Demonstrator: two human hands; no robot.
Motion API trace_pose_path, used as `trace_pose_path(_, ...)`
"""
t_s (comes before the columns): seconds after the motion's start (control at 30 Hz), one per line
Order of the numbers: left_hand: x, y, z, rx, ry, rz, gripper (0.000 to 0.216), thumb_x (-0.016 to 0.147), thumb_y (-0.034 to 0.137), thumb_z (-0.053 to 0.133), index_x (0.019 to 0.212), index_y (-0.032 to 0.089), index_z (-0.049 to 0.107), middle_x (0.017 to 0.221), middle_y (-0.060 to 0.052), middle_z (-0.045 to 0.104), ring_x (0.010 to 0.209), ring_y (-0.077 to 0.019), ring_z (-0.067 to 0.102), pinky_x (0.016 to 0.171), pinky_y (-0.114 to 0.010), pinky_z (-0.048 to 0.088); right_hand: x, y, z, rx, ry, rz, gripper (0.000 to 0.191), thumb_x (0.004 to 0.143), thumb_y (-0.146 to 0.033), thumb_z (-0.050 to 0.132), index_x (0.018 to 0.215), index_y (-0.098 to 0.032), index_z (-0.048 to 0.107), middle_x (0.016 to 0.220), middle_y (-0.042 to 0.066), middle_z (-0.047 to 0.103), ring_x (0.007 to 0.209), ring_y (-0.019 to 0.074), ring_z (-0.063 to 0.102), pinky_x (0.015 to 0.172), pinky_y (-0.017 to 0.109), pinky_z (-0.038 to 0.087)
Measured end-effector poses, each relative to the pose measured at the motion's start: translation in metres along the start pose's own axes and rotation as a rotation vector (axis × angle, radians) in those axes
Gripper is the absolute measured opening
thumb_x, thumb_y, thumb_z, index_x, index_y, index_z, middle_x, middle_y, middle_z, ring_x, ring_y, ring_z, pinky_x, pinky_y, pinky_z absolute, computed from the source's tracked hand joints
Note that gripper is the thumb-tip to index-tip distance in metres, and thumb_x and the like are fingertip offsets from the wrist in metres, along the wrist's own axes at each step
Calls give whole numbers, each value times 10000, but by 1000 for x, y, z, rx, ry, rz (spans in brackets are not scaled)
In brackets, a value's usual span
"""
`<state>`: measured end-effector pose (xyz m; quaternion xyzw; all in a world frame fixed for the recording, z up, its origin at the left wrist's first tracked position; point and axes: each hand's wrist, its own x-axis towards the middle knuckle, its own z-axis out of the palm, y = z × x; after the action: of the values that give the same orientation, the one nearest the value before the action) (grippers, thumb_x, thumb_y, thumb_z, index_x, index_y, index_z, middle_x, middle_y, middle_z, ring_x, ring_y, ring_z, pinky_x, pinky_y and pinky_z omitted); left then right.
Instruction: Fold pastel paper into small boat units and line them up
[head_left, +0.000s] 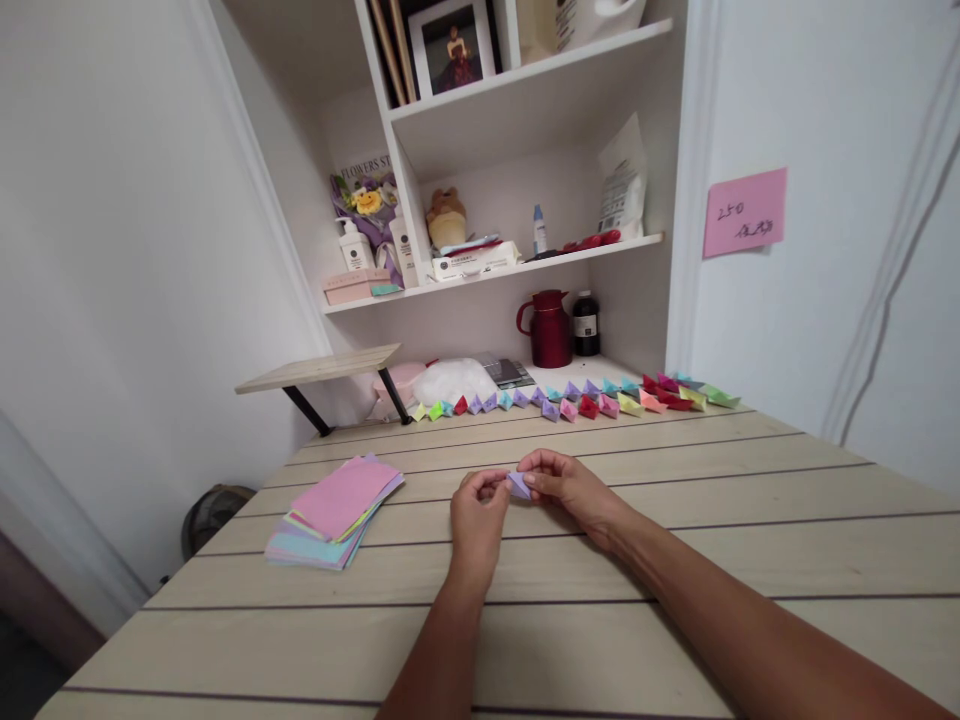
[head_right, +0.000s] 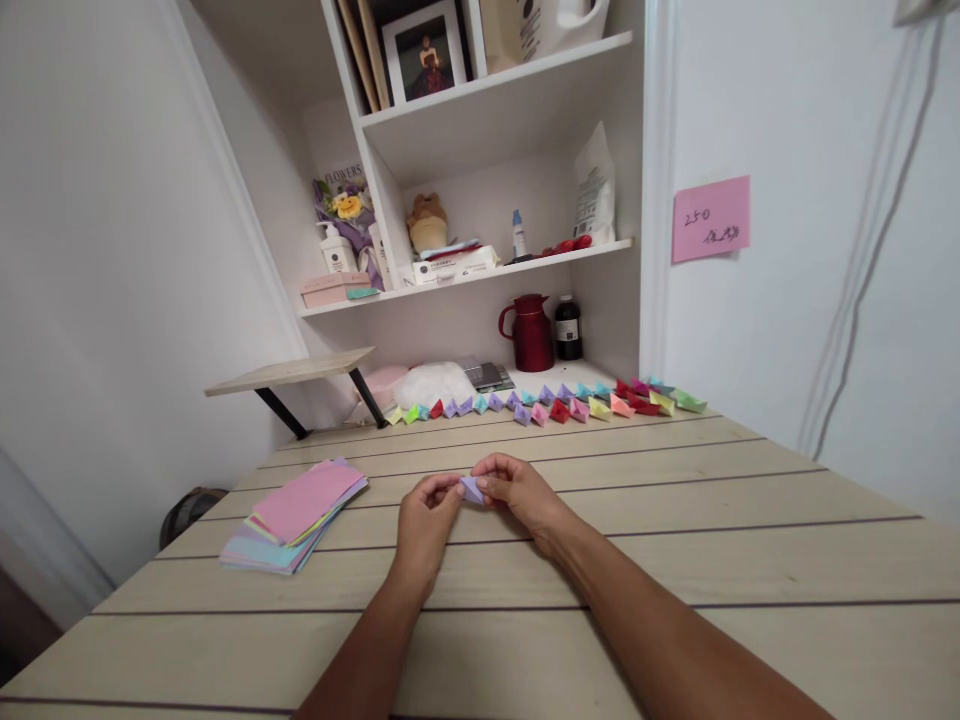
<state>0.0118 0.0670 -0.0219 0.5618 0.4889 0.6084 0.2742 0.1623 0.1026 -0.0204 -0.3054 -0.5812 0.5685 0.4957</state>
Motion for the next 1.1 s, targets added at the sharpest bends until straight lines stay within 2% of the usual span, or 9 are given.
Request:
trace_pose_path(0.17,0,1,0,120,61,60,84,700,220,638,729,176,703,760,-32,675,694,-154,617,655,-251,478,1,4,1,-170,14,-76,240,720,-380,671,837,-175,626,675,-7,578,581,127,517,581,270,416)
trace_pose_path(0.23,1,0,0,178,97,81,68,702,194,624,706,180,690,749,-22,655,662,-140,594,636,-244,465,0,4,2,-272,42,-135,207,715,-317,671,877,-190,650,754,9,589,653,150,541,642,298,444)
trace_pose_path(0.33,2,-3,0,263,139,105,77,720,172,599,695,184,671,752,-16,634,625,-127,571,616,-242,454,-2,-1,4,-425,69,-245,284,685,-206,680,967,-241,677,970,36,584,838,189,565,792,341,455)
trace_pose_path(0.4,2,-6,0,318,152,121,90,738,167,584,703,188,665,756,-17,627,624,-128,569,618,-245,451,-3,-5,6,-530,66,-319,307,703,-181,664,999,-263,677,1025,42,577,901,202,565,845,353,450)
trace_pose_path(0.5,1,-7,0,401,151,155,106,760,163,572,721,199,664,757,-15,619,646,-134,575,634,-249,442,-5,-9,8,-664,67,-392,268,734,-173,649,985,-260,678,943,39,611,886,212,572,851,366,444)
trace_pose_path(0.63,-4,-2,3,509,120,213,125,760,145,579,716,222,666,741,0,610,620,-127,551,625,-250,406,-5,-10,9,-766,81,-411,210,747,-178,655,941,-253,683,854,26,640,839,212,585,821,359,427)
trace_pose_path(0.77,-7,4,4,589,99,263,133,757,134,591,697,228,664,719,1,607,611,-133,533,660,-276,383,-6,-12,9,-833,92,-411,80,771,-187,636,803,-244,683,811,26,663,813,212,593,784,338,411)
trace_pose_path(1.1,-9,8,5,620,72,292,137,756,138,597,684,230,668,689,4,602,605,-135,530,696,-291,376,-6,-17,9,-896,86,-395,110,786,-177,588,735,-229,670,778,32,665,797,214,578,759,327,377)
